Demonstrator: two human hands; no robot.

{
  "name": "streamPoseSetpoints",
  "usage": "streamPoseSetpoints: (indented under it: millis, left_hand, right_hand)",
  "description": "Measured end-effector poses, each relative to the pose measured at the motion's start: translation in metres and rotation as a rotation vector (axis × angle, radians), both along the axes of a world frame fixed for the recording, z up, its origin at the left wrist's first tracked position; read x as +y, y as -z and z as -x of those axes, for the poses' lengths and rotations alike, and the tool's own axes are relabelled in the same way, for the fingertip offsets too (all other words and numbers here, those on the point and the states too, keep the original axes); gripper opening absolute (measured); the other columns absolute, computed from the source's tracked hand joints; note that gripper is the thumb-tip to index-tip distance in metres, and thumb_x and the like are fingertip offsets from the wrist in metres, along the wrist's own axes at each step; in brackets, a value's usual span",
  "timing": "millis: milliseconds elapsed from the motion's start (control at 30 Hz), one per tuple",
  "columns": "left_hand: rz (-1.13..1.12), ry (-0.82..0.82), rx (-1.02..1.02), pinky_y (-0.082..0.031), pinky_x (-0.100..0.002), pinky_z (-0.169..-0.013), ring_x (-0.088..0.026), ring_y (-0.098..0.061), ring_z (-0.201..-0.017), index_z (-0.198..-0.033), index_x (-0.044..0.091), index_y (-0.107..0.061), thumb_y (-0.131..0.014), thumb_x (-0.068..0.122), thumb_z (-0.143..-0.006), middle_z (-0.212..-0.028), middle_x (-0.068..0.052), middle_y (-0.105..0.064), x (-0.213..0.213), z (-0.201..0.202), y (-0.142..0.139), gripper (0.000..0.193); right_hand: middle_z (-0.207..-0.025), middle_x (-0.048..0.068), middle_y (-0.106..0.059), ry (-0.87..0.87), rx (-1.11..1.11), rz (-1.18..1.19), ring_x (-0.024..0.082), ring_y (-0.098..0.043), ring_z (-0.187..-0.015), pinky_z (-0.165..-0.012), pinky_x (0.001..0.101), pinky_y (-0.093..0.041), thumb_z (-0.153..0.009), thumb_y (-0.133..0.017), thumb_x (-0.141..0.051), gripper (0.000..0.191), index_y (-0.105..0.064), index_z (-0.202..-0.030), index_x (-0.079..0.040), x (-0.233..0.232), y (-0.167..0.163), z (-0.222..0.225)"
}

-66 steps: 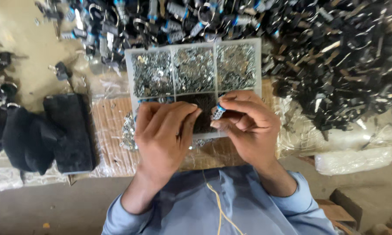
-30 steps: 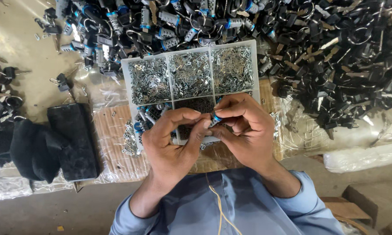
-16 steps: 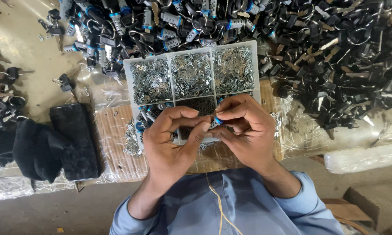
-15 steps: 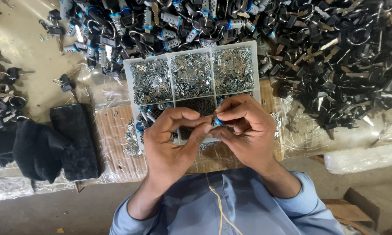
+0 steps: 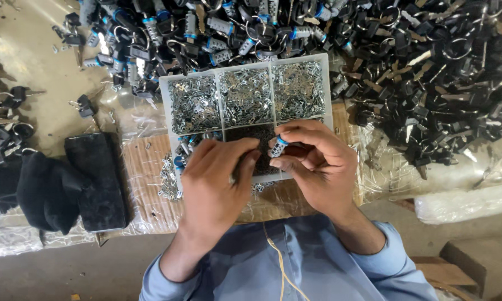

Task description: The person assembles lock cylinders by hand at a workbench. They pick small metal pins and springs from a compartment tray, insert the parts into a lock body held in their hands, and place finished cylinders onto the table among a large pile of padlocks and keys.

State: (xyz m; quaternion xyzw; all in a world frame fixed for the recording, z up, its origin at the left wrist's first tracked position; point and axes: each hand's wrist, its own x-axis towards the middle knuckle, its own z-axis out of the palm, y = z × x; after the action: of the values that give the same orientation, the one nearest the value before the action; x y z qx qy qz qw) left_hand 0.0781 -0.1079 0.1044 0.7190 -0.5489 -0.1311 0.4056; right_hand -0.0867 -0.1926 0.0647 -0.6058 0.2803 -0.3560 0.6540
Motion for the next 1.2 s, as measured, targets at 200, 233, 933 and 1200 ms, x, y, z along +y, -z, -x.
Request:
streamPoseSetpoints:
  millis: [200, 233, 933, 1200]
  left_hand:
    - [0.032, -0.091, 0.491, -0.059, -0.022, -0.074, -0.009, -0.075, -0.086, -0.112, 0.001, -0.07, -0.078, 0.001, -0.095, -0.101, -0.009, -0.079, 0.007, 0.009, 0.008, 0.018]
    - [0.028, -0.102, 0.489, -0.06, -0.022, -0.075, -0.009, -0.076, -0.088, -0.111, 0.001, -0.069, -0.078, 0.002, -0.095, -0.1, -0.008, -0.079, 0.007, 0.011, 0.01, 0.018]
    - [-0.017, -0.01, -0.026, -0.054, -0.036, -0.073, -0.021, -0.068, -0.081, -0.104, 0.005, -0.073, -0.081, 0.001, -0.086, -0.093, -0.006, -0.076, -0.002, 0.0, 0.007, 0.02]
    - [0.099, -0.1, 0.574, -0.059, -0.021, -0.074, -0.008, -0.074, -0.088, -0.107, -0.002, -0.064, -0.078, 0.001, -0.096, -0.095, -0.009, -0.078, 0.004, 0.013, 0.023, 0.018]
  right_hand:
    - [-0.129, 0.015, -0.066, -0.003, 0.165, 0.117, 0.008, -0.071, -0.097, -0.073, 0.0156, -0.059, -0.085, -0.076, 0.019, 0.036, -0.068, -0.115, 0.0, -0.001, -0.002, 0.002]
    - [-0.127, 0.014, -0.067, 0.008, 0.187, 0.136, 0.006, -0.07, -0.092, -0.068, 0.014, -0.056, -0.084, -0.077, 0.018, 0.035, -0.069, -0.113, 0.0, -0.001, -0.002, 0.002]
    - [-0.139, 0.015, -0.06, -0.002, -0.072, -0.114, 0.019, -0.066, -0.122, -0.104, 0.028, -0.061, -0.092, -0.07, 0.02, 0.041, -0.063, -0.13, 0.004, -0.002, 0.006, 0.0]
    - [-0.13, 0.015, -0.057, -0.013, -0.071, -0.089, 0.023, -0.07, -0.118, -0.098, 0.0305, -0.066, -0.087, -0.069, 0.025, 0.037, -0.062, -0.115, 0.003, 0.0, 0.009, 0.0]
